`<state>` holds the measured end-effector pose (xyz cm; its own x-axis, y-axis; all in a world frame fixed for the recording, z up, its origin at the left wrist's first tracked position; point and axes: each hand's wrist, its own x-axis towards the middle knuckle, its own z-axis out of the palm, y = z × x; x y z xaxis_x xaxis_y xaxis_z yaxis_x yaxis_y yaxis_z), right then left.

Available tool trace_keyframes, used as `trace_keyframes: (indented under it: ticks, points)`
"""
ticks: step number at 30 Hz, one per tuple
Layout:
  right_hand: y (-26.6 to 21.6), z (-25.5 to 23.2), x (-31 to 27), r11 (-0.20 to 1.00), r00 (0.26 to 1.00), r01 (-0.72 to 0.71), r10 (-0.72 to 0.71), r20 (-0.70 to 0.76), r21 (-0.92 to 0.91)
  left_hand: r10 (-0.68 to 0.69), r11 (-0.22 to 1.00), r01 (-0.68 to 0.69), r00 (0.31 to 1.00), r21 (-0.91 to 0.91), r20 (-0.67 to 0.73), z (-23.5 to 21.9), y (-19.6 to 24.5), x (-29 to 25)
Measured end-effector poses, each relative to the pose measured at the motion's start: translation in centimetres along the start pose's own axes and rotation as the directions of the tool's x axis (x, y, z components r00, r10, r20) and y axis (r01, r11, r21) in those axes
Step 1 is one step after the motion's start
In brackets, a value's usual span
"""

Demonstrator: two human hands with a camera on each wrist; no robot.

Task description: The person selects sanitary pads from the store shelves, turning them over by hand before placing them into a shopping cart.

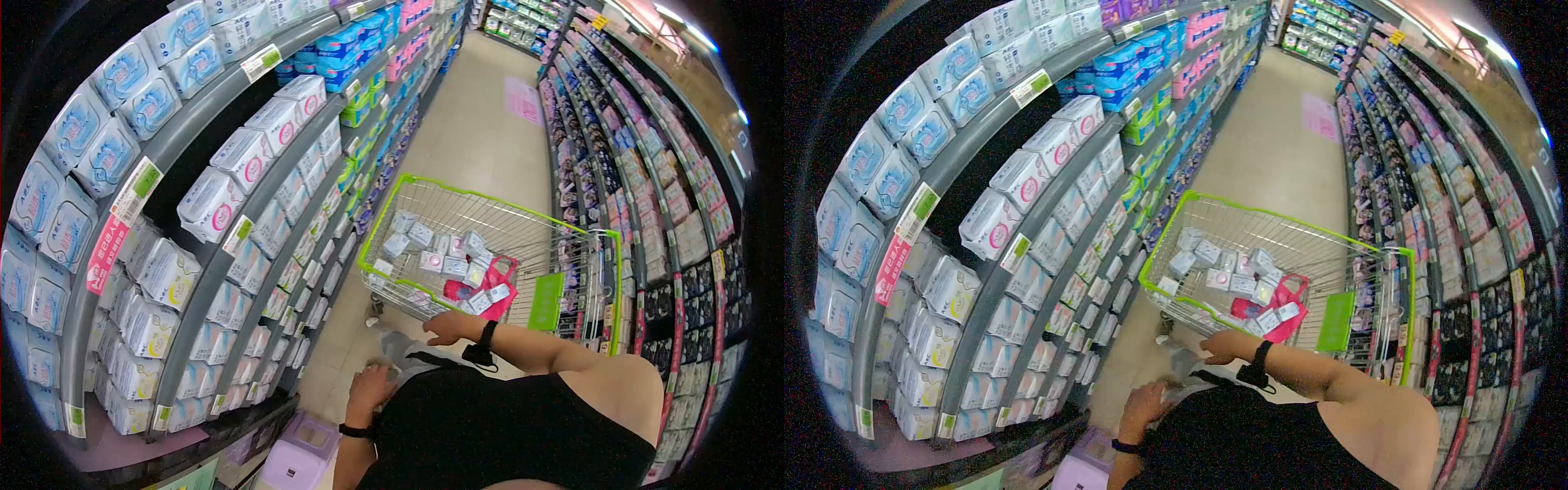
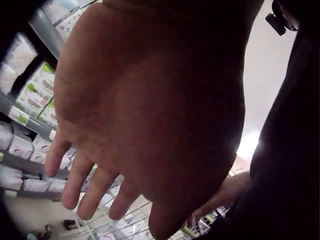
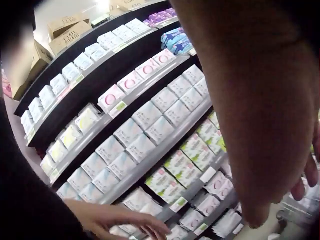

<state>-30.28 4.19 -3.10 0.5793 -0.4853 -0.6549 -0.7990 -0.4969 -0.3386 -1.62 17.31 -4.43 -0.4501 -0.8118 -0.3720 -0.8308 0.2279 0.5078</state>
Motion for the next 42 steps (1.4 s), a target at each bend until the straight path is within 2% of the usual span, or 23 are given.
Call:
trace_keyframes:
  ticks: [3, 7, 10, 11, 13, 14, 16, 18, 20, 21, 22, 23, 25, 26, 27, 28, 30, 32, 33, 34, 36, 39, 42]
  points:
    - [2.4, 3.2, -2.6, 0.99, 0.987, -0.101, 0.112, 0.112, -0.095, 0.057, 0.998, -0.056, 0.995, 0.017, -0.079, -1.4, 1.6, 1.5]
    - [2.6, 4.1, -2.2, 0.993, 0.993, -0.072, 0.063, 0.102, 0.093, 0.111, 0.993, -0.108, 0.992, 0.05, -0.064, -2.1, 2.8, 1.2]
    - [2.2, 2.1, -0.1, 0.982, 0.999, 0.02, -0.012, -0.048, 0.185, 0.114, 0.989, -0.116, 0.993, 0.088, 0.032, -2.2, 3.0, 1.2]
    - [2.2, 1.6, 0.7, 0.98, 0.977, 0.093, -0.056, -0.205, 0.175, 0.103, 0.988, -0.111, 0.992, 0.106, 0.074, -1.9, 2.9, 1.1]
    - [2.1, 1.1, 2.4, 0.964, 0.86, 0.232, -0.142, -0.49, 0.127, 0.041, 0.993, -0.054, 0.992, 0.108, 0.117, -1.9, 3.4, 0.5]
    - [2.3, 0.7, 3.3, 0.931, 0.807, 0.311, -0.152, -0.57, 0.191, 0.003, 0.994, -0.018, 0.99, 0.104, 0.139, -1.9, 3.6, 0.2]
    - [3.1, -0.8, 4.9, 0.829, 0.69, 0.478, -0.149, -0.708, 0.292, -0.007, 0.995, -0.006, 0.993, 0.103, 0.121, -1.2, 3.3, 0.0]
    - [6.0, 0.2, 8.6, 0.58, 0.758, 0.437, 0.174, -0.629, 0.687, -0.027, 0.997, 0.022, 0.998, 0.078, 0.063, -0.9, 3.4, -0.1]
    - [13.4, 5.3, 15.4, 0.437, 0.67, 0.485, 0.371, -0.643, 0.758, -0.084, 0.994, 0.08, 0.995, 0.076, 0.051, -1.2, 4.0, 0.2]
    - [15.7, 6.1, 15.3, 0.244, 0.776, 0.32, 0.487, -0.4, 0.916, -0.11, 0.992, 0.106, 0.993, 0.07, 0.053, -1.4, 4.6, 0.5]
    - [18.0, 6.9, 15.3, 0.016, 0.817, 0.14, 0.563, -0.125, 0.99, -0.142, 0.988, 0.138, 0.988, 0.066, 0.067, -1.5, 5.2, 1.0]
    - [20.7, 9.0, 15.6, 0.005, 0.818, 0.002, 0.576, -0.004, 1.0, -0.171, 0.984, 0.166, 0.982, 0.064, 0.086, -1.7, 5.8, 1.7]
    - [26.2, 14.3, 16.4, 0.295, 0.824, -0.302, 0.559, 0.092, 0.906, -0.169, 0.985, 0.164, 0.982, 0.06, 0.088, -1.5, 6.3, 2.5]
    - [27.7, 16.1, 16.6, 0.357, 0.824, -0.372, 0.552, 0.127, 0.857, -0.164, 0.985, 0.157, 0.983, 0.076, 0.089, -1.8, 6.6, 2.9]
    - [27.0, 15.3, 14.9, 0.273, 0.799, -0.397, 0.572, 0.184, 0.876, -0.15, 0.985, 0.142, 0.985, 0.094, 0.09, -2.3, 6.9, 3.6]
    - [27.4, 15.6, 13.6, 0.442, 0.836, -0.258, 0.547, -0.031, 0.859, -0.131, 0.987, 0.121, 0.987, 0.111, 0.093, -2.7, 7.1, 4.5]
    - [28.2, 18.0, 13.8, 0.072, 0.856, 0.005, 0.515, -0.042, 0.997, -0.16, 0.986, 0.147, 0.971, 0.084, 0.179, -3.8, 7.9, 6.1]
    - [28.2, 17.7, 12.2, -0.03, 0.87, -0.048, 0.489, 0.056, 0.998, -0.162, 0.987, 0.153, 0.958, 0.053, 0.236, -4.2, 8.2, 7.2]
    - [28.5, 18.1, 11.5, -0.035, 0.865, -0.064, 0.496, 0.073, 0.997, -0.145, 0.989, 0.14, 0.958, 0.036, 0.249, -4.3, 8.1, 7.9]
    - [29.8, 20.2, 12.0, -0.044, 0.893, -0.011, 0.449, 0.03, 0.999, -0.126, 0.992, 0.125, 0.958, 0.021, 0.257, -4.5, 8.0, 8.9]
    - [31.7, 24.3, 13.7, 0.36, 0.818, -0.241, 0.575, -0.011, 0.901, -0.112, 0.991, 0.127, 0.957, -0.039, 0.269, -5.3, 8.1, 10.8]
    - [29.8, 26.5, 13.7, 0.439, 0.665, -0.333, 0.736, -0.122, 0.835, -0.036, 0.99, 0.065, 0.973, -0.124, 0.226, -6.1, 7.3, 13.7]
    - [28.1, 24.0, 14.4, 0.428, 0.828, -0.328, 0.56, 0.038, 0.842, -0.157, 0.965, 0.199, 0.96, -0.171, 0.231, -7.0, 7.1, 15.3]
